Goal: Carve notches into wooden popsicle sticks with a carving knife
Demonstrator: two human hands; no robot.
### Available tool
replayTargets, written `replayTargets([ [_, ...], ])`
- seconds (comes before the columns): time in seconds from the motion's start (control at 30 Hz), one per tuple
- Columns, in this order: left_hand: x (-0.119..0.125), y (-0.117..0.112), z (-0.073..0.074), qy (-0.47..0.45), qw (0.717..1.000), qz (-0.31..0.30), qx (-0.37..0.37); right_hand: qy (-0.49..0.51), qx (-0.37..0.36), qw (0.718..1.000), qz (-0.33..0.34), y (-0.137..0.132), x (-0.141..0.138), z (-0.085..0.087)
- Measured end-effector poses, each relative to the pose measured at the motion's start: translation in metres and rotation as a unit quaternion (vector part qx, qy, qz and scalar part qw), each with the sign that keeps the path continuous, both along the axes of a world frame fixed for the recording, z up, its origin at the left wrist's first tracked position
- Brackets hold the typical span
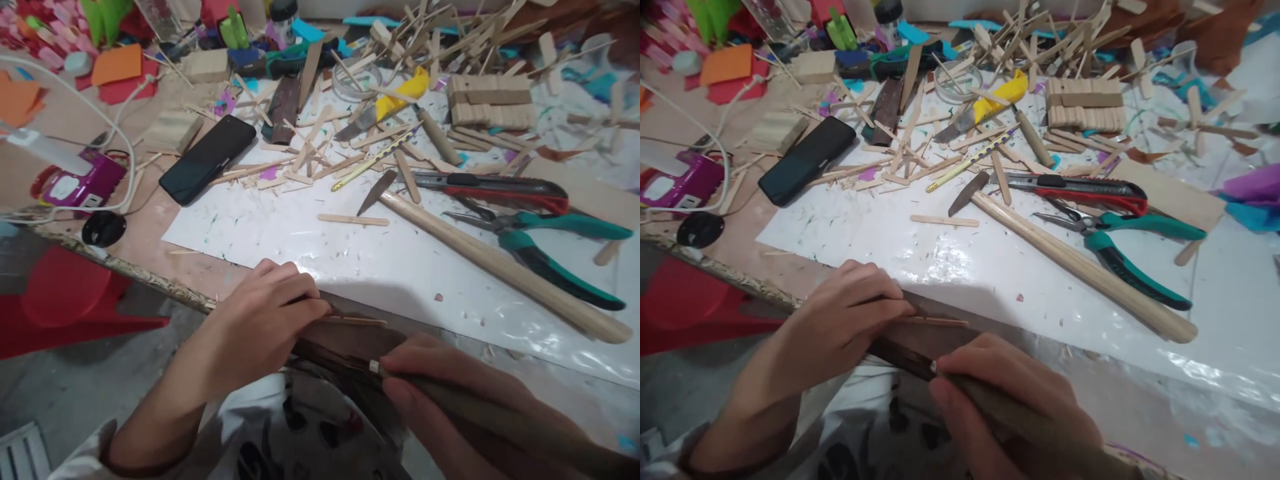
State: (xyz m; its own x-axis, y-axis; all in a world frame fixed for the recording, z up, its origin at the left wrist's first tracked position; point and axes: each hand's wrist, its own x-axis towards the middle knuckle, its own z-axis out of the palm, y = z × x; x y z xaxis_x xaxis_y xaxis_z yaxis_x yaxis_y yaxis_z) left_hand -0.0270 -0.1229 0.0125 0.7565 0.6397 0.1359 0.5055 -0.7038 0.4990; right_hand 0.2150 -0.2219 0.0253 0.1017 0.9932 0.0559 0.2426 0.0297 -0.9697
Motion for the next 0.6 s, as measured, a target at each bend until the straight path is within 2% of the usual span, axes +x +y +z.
replayTargets([
  [0.07, 0.0, -0.001, 0.001, -0.022, 1.0, 0.004, 0.005, 0.011, 0.017, 1.0, -0.003, 0.002, 0.001, -0.002],
  [0.2, -0.002, -0.004, 0.001, -0.05, 0.998, 0.013, 0.028, -0.02, 0.011, 0.997, -0.072, 0.002, -0.004, -0.003],
  [0.37, -0.007, -0.001, -0.007, -0.035, 0.998, -0.032, 0.031, -0.102, -0.021, 0.985, -0.14, 0.004, -0.017, 0.002],
  [0.5, -0.01, 0.002, -0.012, -0.035, 0.996, -0.069, 0.052, -0.14, -0.022, 0.981, -0.132, 0.012, -0.016, 0.0],
  [0.6, -0.011, 0.002, -0.013, -0.028, 0.994, -0.078, 0.065, -0.114, 0.001, 0.986, -0.121, 0.013, -0.011, -0.005],
])
